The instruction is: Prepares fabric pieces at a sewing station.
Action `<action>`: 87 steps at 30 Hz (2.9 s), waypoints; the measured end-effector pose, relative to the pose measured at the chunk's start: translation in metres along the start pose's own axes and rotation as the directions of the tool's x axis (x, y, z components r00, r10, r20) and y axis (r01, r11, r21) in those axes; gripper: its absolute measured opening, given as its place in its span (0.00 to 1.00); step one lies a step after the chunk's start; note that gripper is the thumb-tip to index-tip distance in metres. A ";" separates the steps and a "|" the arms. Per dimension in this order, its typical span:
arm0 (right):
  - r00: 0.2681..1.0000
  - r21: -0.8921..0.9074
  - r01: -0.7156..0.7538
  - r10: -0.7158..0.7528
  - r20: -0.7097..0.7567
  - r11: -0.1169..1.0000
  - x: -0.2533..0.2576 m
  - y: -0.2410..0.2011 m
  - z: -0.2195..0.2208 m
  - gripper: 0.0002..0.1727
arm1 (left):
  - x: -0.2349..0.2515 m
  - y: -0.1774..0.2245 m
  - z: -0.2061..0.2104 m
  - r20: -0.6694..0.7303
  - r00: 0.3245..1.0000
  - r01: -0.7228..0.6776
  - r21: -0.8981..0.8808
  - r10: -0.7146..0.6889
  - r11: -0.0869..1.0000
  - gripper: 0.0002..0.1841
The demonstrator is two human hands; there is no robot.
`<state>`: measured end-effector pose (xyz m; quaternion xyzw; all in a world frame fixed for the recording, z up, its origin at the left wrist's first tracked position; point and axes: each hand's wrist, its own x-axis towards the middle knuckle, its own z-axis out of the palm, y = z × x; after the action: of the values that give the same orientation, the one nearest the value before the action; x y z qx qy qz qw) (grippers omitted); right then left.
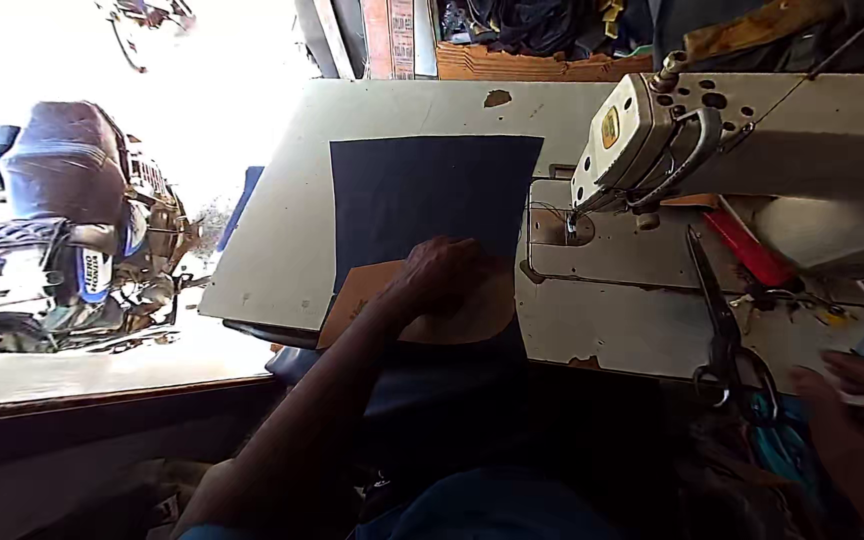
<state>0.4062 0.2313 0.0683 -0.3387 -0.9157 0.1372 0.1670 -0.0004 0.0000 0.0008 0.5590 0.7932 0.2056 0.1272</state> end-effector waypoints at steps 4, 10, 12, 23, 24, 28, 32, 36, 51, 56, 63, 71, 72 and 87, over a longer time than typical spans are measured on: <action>0.932 0.055 0.360 -0.362 0.026 0.931 0.025 -0.083 0.088 0.21 | -0.004 0.001 0.002 0.004 1.000 0.030 0.044 -0.030 0.999 0.16; 0.804 0.186 0.565 -0.587 0.094 0.804 0.022 -0.150 0.156 0.19 | -0.034 -0.004 0.008 -0.092 0.995 0.031 0.060 -0.025 0.998 0.16; 0.791 0.151 0.590 -0.606 0.089 0.793 0.016 -0.152 0.165 0.19 | -0.041 -0.006 0.009 -0.104 0.993 0.055 0.057 -0.049 0.997 0.17; 0.822 0.163 0.557 -0.568 0.028 0.814 0.007 -0.146 0.174 0.21 | -0.025 0.007 -0.017 0.189 0.957 0.199 0.118 -0.219 0.973 0.19; 0.823 0.168 0.556 -0.568 0.026 0.814 0.007 -0.146 0.174 0.21 | -0.025 0.007 -0.018 0.203 0.954 0.198 0.125 -0.220 0.972 0.19; 0.820 0.163 0.561 -0.572 0.024 0.811 0.008 -0.145 0.174 0.21 | -0.022 0.007 -0.021 0.232 0.945 0.208 0.126 -0.233 0.970 0.20; 0.814 0.171 0.566 -0.580 0.037 0.806 0.010 -0.144 0.173 0.21 | -0.020 0.007 -0.023 0.248 0.936 0.224 0.124 -0.249 0.967 0.20; 0.792 0.264 0.573 -0.607 0.063 0.775 0.031 -0.142 0.168 0.19 | -0.018 0.008 -0.025 0.265 0.926 0.246 0.112 -0.267 0.963 0.20; 0.789 0.242 0.594 -0.614 0.008 0.767 0.074 -0.142 0.183 0.21 | -0.018 0.010 -0.025 0.259 0.922 0.265 0.114 -0.286 0.957 0.19; 0.794 0.219 0.589 -0.607 0.023 0.778 0.073 -0.144 0.181 0.21 | -0.018 0.010 -0.024 0.257 0.924 0.260 0.118 -0.282 0.958 0.20; 0.794 0.177 0.593 -0.607 0.035 0.785 0.072 -0.147 0.180 0.21 | -0.017 0.010 -0.027 0.270 0.923 0.254 0.110 -0.275 0.961 0.20; 0.794 0.148 0.596 -0.606 0.035 0.789 0.073 -0.148 0.181 0.20 | -0.007 -0.003 -0.030 0.259 0.944 0.194 0.060 -0.203 0.979 0.20; 0.794 0.147 0.597 -0.607 0.029 0.789 0.074 -0.149 0.182 0.20 | -0.004 -0.004 -0.031 0.264 0.946 0.180 0.055 -0.188 0.982 0.20; 0.712 0.027 0.695 -0.692 0.118 0.719 0.072 -0.158 0.181 0.18 | 0.043 0.010 -0.051 0.484 0.798 0.323 0.160 -0.359 0.933 0.21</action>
<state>0.1912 0.1383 -0.0227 0.0364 -0.9854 0.0757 0.1479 -0.0288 0.0340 0.0520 0.4453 0.8259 -0.0022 0.3459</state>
